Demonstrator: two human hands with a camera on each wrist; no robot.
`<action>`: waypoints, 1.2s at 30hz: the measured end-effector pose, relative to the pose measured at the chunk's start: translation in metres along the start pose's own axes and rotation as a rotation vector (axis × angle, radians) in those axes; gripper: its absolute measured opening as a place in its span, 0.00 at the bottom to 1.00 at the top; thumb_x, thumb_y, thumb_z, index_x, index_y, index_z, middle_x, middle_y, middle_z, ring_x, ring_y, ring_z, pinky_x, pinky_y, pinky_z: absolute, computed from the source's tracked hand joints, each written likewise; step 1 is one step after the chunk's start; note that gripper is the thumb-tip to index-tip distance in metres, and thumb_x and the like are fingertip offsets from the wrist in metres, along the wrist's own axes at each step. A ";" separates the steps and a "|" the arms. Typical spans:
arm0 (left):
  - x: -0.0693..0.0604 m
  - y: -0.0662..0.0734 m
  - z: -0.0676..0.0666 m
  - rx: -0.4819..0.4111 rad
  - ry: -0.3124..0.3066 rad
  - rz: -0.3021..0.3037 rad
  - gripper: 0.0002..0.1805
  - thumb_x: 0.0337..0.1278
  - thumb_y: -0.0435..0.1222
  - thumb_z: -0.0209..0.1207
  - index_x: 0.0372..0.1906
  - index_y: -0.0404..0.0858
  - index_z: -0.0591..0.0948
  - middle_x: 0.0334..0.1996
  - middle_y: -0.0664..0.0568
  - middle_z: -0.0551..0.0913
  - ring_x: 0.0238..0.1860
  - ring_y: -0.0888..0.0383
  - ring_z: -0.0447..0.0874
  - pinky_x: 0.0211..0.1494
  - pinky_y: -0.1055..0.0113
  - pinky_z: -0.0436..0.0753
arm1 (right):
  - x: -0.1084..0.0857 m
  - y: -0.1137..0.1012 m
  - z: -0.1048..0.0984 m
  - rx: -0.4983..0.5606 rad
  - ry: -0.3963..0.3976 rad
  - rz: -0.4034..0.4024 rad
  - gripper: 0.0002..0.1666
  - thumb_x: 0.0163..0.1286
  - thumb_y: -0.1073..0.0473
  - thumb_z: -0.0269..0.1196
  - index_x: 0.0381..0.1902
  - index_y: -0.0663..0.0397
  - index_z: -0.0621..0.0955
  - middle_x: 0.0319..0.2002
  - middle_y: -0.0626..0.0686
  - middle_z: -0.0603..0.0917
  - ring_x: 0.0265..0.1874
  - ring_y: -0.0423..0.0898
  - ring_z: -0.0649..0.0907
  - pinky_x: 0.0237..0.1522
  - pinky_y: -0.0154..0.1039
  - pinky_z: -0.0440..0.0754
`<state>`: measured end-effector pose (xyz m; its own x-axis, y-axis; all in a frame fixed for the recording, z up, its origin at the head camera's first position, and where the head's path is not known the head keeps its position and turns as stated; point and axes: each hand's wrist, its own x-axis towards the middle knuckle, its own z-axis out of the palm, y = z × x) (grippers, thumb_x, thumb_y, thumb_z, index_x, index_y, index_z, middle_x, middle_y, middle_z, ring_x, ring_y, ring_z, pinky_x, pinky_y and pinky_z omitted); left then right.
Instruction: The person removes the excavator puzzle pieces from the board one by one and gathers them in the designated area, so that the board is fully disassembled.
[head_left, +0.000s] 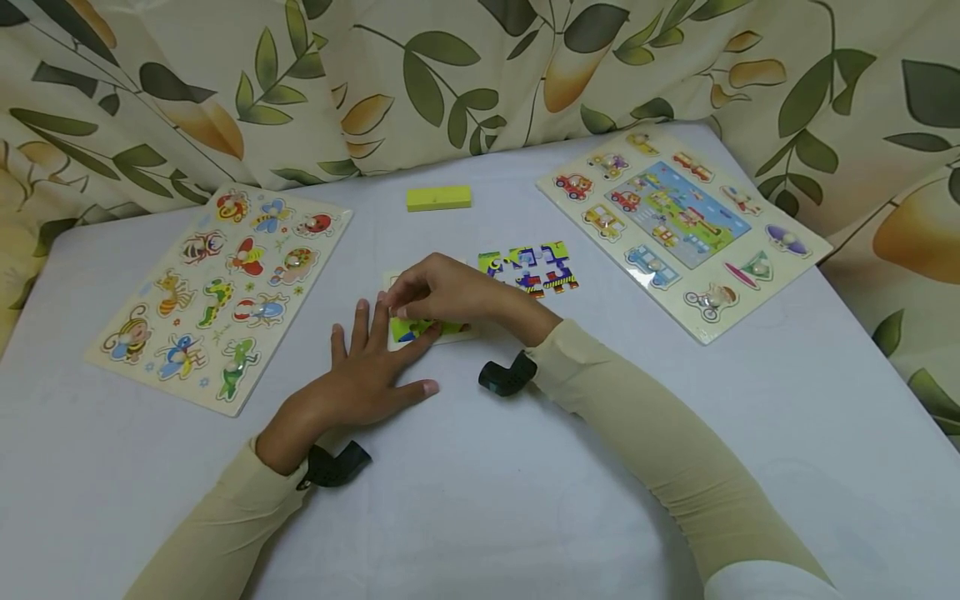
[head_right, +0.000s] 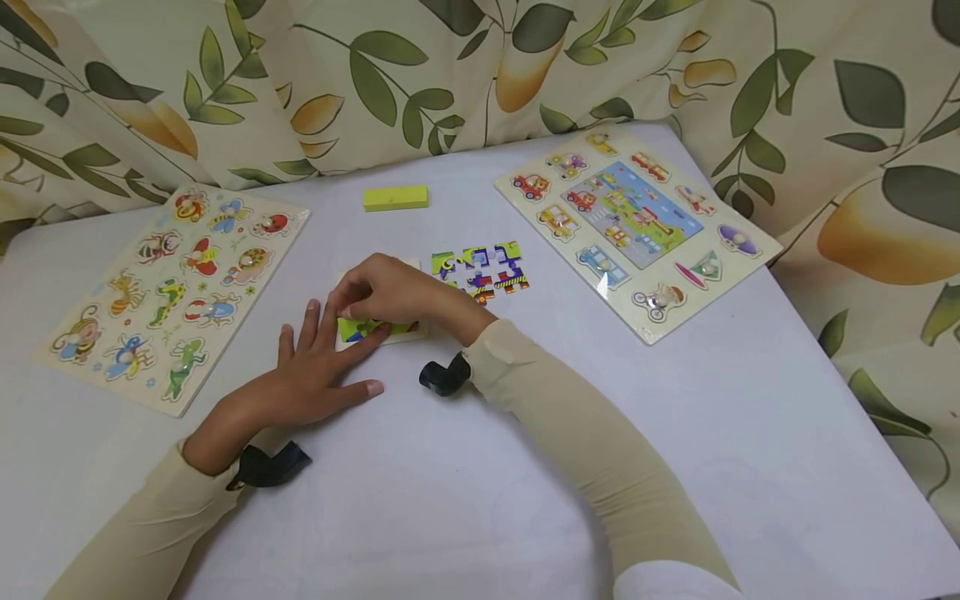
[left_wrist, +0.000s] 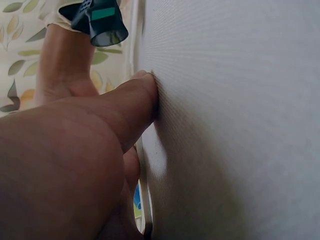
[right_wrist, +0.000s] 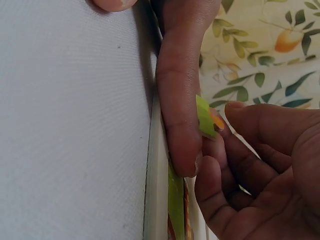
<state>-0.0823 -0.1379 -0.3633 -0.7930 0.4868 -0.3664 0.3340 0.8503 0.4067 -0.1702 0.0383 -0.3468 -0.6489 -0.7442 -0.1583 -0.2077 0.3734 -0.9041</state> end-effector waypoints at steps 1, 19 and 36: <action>0.000 0.000 0.000 0.000 0.000 -0.002 0.38 0.64 0.61 0.52 0.76 0.59 0.56 0.73 0.40 0.18 0.69 0.38 0.08 0.61 0.29 0.25 | 0.000 0.000 0.000 -0.006 -0.004 0.004 0.11 0.70 0.68 0.61 0.47 0.61 0.84 0.41 0.50 0.86 0.42 0.42 0.82 0.48 0.33 0.77; 0.000 0.002 0.000 -0.001 -0.011 -0.008 0.38 0.64 0.61 0.52 0.76 0.61 0.54 0.73 0.40 0.18 0.68 0.38 0.08 0.61 0.30 0.24 | -0.001 -0.002 -0.003 -0.089 0.072 -0.028 0.12 0.71 0.65 0.60 0.48 0.56 0.86 0.44 0.45 0.86 0.41 0.40 0.79 0.45 0.33 0.75; 0.001 0.000 0.000 0.011 -0.002 -0.032 0.40 0.63 0.61 0.53 0.76 0.58 0.55 0.73 0.37 0.19 0.70 0.38 0.09 0.62 0.31 0.25 | -0.014 -0.003 -0.024 -0.089 0.112 0.013 0.08 0.70 0.65 0.62 0.44 0.57 0.85 0.43 0.50 0.86 0.42 0.42 0.83 0.48 0.36 0.78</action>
<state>-0.0831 -0.1373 -0.3639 -0.8023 0.4595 -0.3810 0.3138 0.8676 0.3857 -0.1778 0.0608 -0.3327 -0.7288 -0.6741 -0.1199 -0.2597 0.4342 -0.8626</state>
